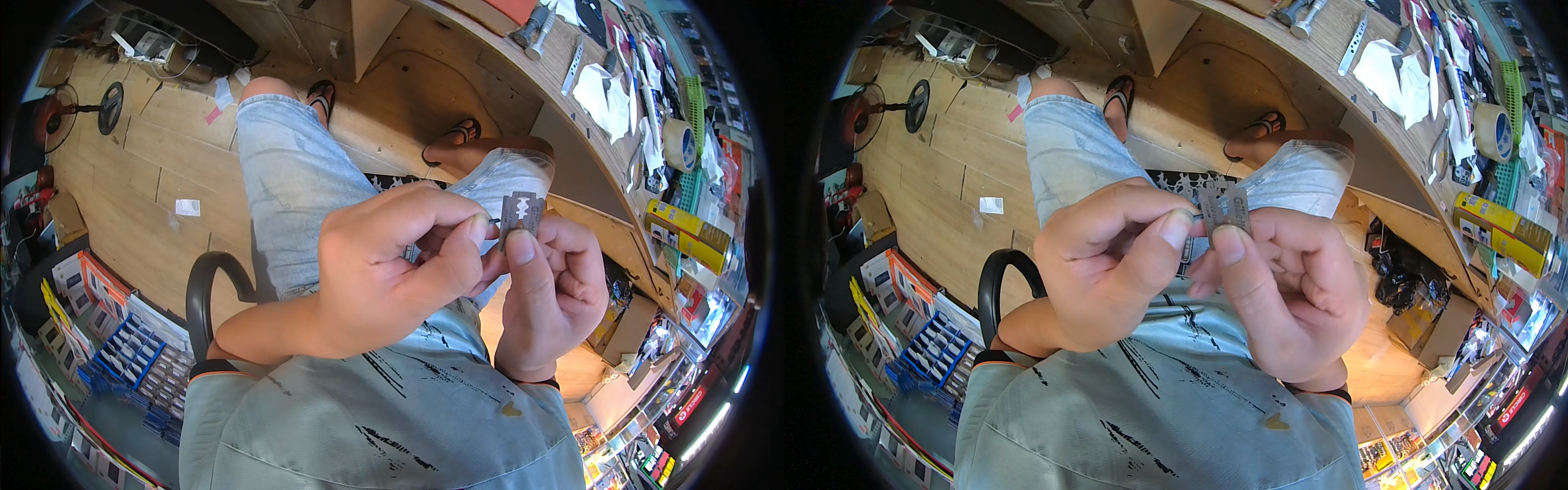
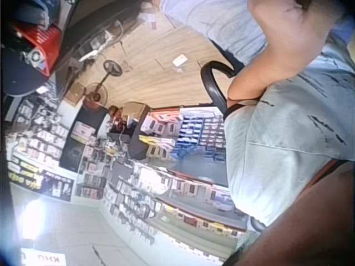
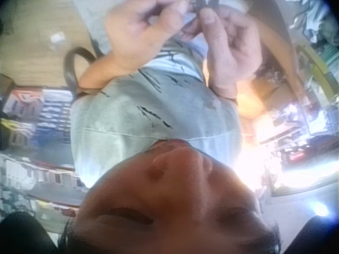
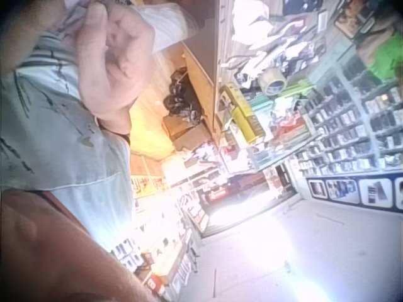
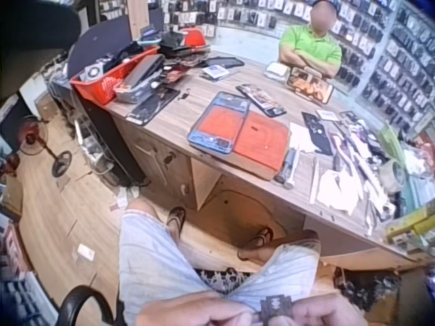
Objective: The person works on a blue phone chassis, using a metal tool to pry and remove a small internal component. The person then handles a small metal blade, peeling off a protective film from its surface.
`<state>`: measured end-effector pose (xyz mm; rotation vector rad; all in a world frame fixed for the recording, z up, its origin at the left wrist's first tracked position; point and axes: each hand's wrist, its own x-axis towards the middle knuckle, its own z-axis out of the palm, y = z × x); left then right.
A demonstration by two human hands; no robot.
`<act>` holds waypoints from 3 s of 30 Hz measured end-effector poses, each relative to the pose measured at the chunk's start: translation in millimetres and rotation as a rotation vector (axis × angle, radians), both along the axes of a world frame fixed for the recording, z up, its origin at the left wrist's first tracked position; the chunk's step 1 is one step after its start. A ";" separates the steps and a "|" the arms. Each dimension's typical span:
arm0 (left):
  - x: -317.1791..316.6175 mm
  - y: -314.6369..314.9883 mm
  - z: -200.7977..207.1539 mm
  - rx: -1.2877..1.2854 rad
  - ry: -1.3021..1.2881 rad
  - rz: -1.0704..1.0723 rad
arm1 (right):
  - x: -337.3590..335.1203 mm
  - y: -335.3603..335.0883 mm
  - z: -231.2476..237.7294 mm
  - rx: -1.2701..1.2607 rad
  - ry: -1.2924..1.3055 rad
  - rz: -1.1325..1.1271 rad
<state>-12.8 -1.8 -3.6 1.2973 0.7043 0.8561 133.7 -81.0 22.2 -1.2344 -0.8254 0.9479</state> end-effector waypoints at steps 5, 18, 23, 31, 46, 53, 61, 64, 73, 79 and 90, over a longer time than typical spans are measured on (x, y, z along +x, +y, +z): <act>-4.2 -0.5 -5.8 -0.083 -0.110 -0.051 | 1.2 -0.1 -3.5 0.015 0.133 0.051; -1.7 1.5 -6.0 0.050 -0.046 -0.022 | 0.6 0.9 -3.6 0.006 0.132 0.021; 0.2 1.3 -5.8 0.067 -0.048 -0.007 | 1.0 2.2 -4.8 0.024 0.139 0.031; 1.5 0.1 -5.8 0.033 -0.071 -0.002 | -2.4 3.4 -3.9 0.009 0.116 -0.008; 3.1 -0.3 -4.4 0.021 -0.091 -0.001 | -0.6 3.8 -5.8 0.019 0.150 0.010; 3.5 -0.2 -3.7 0.027 -0.090 0.008 | 0.2 3.6 -5.4 0.006 0.176 0.011; 3.2 -0.6 -5.0 0.032 -0.082 0.012 | -1.2 4.4 -8.0 0.059 0.105 0.015; 3.1 0.3 -4.1 0.046 -0.071 0.016 | 0.1 4.1 -9.2 0.069 0.085 0.026; 3.2 2.4 -0.6 0.102 -0.018 0.030 | 0.0 3.3 -8.8 0.050 0.032 0.004; 3.6 2.6 -0.8 0.121 0.013 0.042 | 0.3 1.5 -7.1 0.002 -0.028 -0.020; 5.0 3.5 0.2 0.134 0.016 0.053 | -1.7 1.3 -9.1 0.036 -0.025 -0.041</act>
